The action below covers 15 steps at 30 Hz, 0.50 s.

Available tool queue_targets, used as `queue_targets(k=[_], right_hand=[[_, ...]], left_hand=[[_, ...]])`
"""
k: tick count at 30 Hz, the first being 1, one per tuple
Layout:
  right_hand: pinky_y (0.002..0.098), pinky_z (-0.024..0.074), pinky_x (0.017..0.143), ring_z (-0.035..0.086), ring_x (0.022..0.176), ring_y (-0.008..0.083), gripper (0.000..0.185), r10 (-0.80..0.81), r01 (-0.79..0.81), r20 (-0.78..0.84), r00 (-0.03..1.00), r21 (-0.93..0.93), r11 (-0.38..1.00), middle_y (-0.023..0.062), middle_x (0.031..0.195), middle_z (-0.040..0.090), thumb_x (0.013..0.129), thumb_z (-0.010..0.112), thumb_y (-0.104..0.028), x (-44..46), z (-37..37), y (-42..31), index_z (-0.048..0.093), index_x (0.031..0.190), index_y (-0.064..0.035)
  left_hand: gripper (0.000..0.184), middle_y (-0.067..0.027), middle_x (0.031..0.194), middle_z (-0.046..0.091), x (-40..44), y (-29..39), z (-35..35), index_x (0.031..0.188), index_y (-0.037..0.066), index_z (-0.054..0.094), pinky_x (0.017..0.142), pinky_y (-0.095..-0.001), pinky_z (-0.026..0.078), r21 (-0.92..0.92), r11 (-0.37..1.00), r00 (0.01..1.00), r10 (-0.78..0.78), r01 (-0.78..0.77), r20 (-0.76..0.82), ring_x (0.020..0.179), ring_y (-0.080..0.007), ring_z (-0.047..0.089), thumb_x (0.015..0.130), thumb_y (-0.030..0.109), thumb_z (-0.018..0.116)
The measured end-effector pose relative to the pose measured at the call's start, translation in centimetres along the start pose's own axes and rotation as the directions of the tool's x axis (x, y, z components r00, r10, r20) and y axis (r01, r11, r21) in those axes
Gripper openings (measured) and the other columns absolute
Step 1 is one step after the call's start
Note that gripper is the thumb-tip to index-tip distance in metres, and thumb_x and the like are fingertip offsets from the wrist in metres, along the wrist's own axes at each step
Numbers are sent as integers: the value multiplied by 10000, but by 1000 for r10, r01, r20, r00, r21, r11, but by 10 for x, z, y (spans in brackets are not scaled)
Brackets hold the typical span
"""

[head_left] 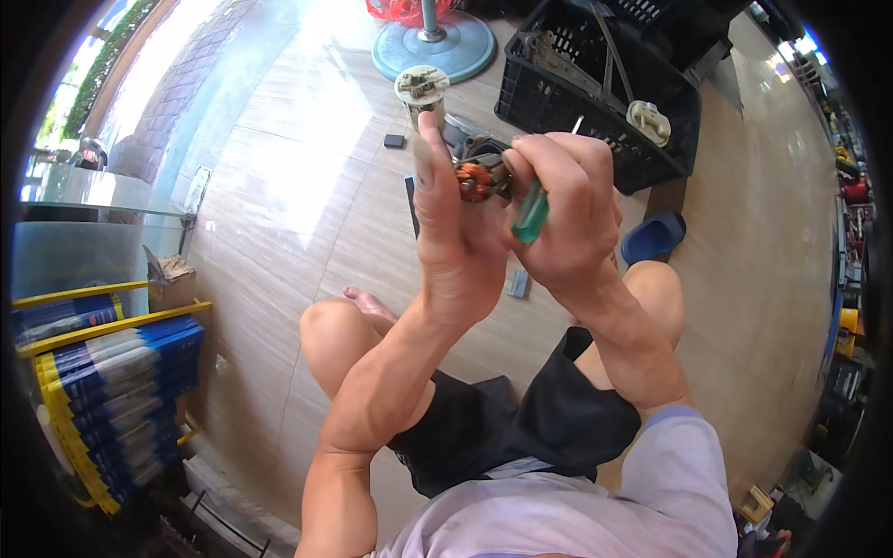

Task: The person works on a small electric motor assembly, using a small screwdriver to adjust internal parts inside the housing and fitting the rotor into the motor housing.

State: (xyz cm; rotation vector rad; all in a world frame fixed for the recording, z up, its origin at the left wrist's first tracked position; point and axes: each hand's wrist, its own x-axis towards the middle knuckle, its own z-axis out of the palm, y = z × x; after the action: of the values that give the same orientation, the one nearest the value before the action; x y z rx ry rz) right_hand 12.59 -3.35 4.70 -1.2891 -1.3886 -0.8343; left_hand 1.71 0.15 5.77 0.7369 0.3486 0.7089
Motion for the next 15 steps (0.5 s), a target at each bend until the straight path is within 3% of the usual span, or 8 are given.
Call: queue_targets(k=[8,11,14,15], right_hand=[[318,495,505,622,652,220,262,4,-3,88,996,-15,1000,83,854,602,812,781,-4,-16,-2,-6,652,1040,-19],[324,502,521,629,660,234,239,80,-95,138,987,101,990,95,875,623,837,775,-15,-20,-6,-10,652,1043,-17],[307,517,557,648,681,243,212,139,-159,146,979,134,978,104,885,638,861,763,-26,-18,-7,-15,651,1040,-12],[283,528,609,673,720,204,153,161,-187,165,973,155,970,103,905,645,925,741,-64,-15,-12,-13,654,1036,-5]], left_hand=[[1100,-96,1442,478,-5,-9,-16,1655,78,108,1176,-367,305,21,1000,991,-19,22,-132,1340,-222,452,900,773,506],[1057,-101,1399,512,-8,-9,-20,1640,70,177,1152,-366,338,55,998,990,13,-5,-143,1304,-228,483,896,737,520],[1014,-116,1318,559,-7,-7,-27,1624,99,192,1014,-413,464,-101,995,989,-41,26,-142,1182,-255,577,872,684,538],[991,-95,1260,576,-7,-6,-28,1627,136,172,933,-419,503,-232,971,989,-79,49,-123,1091,-247,618,867,644,553]])
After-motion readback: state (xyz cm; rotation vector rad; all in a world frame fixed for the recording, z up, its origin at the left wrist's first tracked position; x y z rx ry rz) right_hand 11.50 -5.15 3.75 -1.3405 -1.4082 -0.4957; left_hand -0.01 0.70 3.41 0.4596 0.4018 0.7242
